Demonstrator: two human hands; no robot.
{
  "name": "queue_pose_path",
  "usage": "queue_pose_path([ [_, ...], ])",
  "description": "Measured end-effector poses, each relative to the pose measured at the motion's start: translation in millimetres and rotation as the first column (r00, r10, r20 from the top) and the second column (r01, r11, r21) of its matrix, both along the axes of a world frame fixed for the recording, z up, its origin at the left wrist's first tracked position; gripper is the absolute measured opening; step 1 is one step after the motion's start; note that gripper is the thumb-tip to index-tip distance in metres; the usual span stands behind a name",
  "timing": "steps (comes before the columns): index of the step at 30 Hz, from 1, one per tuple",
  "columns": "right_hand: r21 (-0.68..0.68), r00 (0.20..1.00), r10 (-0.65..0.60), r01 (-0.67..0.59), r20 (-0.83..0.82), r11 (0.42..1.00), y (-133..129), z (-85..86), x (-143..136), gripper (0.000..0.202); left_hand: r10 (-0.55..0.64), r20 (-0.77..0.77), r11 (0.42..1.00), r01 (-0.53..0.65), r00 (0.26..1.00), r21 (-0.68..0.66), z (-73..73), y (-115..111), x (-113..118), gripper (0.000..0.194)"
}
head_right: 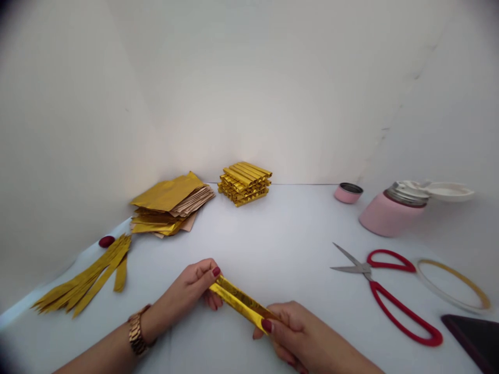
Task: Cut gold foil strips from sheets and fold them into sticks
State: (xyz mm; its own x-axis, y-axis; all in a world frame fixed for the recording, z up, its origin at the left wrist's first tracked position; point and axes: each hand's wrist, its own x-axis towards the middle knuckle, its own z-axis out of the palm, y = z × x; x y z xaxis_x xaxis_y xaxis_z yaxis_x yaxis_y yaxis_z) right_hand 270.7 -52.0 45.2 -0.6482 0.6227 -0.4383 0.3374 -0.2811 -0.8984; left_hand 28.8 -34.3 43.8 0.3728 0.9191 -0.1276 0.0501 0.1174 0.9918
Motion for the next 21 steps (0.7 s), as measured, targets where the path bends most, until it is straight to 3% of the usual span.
queue_pose_path([
  [5,-0.008,1.0,-0.025,0.025,0.0,1.0,-1.8,-0.3,1.5,0.045,-0.001,-0.038,0.998,0.003,0.999,0.061,3.5,-0.2,-3.2,0.045],
  [11,-0.023,1.0,-0.03,0.03,0.001,0.999,-2.6,-0.8,-0.6,0.046,0.0,-0.247,0.99,0.034,0.969,0.135,2.4,-2.7,-0.5,0.039],
  [18,0.006,0.999,-0.015,0.015,0.034,1.0,-2.8,2.0,-1.7,0.046,-0.045,-0.085,0.998,0.049,0.995,0.04,3.9,-2.1,0.5,0.039],
  [21,0.007,0.999,0.011,-0.011,0.034,1.0,-3.9,2.0,-1.6,0.046,-0.007,-0.122,0.998,0.015,0.993,0.058,5.2,-3.9,3.0,0.043],
])
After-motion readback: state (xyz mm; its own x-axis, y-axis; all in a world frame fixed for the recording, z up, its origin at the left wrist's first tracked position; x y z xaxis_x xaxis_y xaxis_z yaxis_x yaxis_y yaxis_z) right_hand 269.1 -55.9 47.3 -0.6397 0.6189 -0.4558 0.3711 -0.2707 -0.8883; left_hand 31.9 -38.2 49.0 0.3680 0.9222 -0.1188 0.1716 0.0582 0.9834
